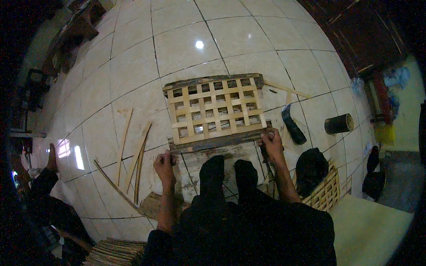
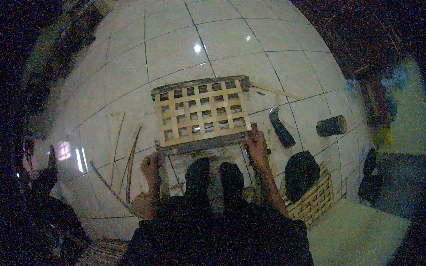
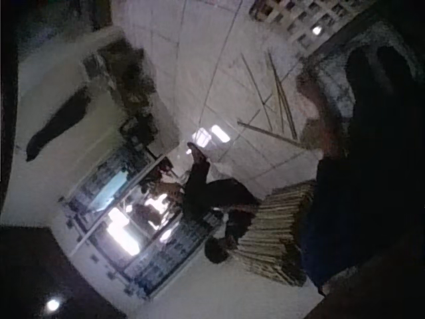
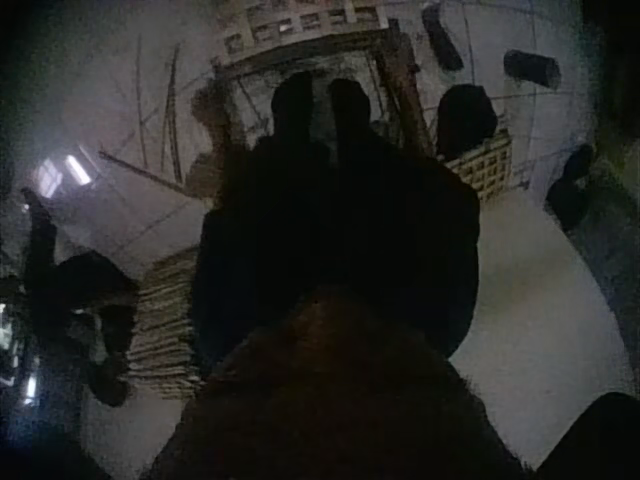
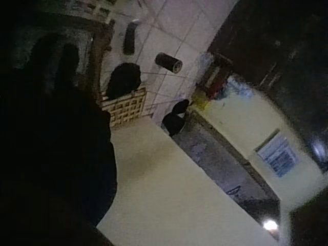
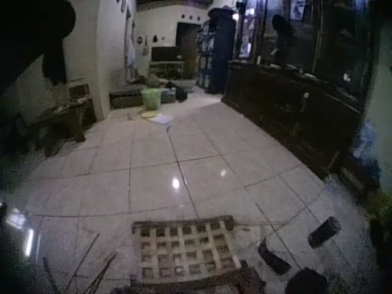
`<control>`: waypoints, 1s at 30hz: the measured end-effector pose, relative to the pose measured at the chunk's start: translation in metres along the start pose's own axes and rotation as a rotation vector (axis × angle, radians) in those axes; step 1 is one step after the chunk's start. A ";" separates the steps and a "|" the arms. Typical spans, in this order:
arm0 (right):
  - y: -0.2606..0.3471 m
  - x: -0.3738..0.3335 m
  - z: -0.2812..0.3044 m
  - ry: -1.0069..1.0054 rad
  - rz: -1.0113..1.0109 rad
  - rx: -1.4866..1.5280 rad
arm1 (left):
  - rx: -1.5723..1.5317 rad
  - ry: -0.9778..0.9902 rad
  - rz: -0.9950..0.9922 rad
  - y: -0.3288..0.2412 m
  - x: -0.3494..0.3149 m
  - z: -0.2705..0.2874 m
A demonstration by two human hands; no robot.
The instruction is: The person sits on the floor and weaves thin wooden strips into a rectangular lattice frame. They use a hammer to secure the strips and a knife to trim excess material, gradually building up the woven pattern.
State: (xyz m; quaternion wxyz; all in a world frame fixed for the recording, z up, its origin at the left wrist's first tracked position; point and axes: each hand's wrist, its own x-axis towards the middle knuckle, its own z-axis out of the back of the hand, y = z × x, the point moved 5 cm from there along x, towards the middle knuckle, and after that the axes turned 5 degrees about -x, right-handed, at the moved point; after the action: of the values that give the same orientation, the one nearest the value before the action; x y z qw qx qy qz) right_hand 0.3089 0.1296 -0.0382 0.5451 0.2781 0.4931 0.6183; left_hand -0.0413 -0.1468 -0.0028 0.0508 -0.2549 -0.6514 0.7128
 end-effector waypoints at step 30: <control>-0.015 0.017 0.009 -0.153 -0.153 0.137 | 0.259 0.298 -0.162 -0.011 0.069 -0.033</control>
State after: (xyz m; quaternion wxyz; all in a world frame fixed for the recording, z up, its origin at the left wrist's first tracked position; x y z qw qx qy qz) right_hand 0.3186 0.1471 -0.0519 0.6063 0.3225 0.5110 0.5169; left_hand -0.0900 -0.0870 -0.0137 0.2362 -0.2956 -0.5581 0.7385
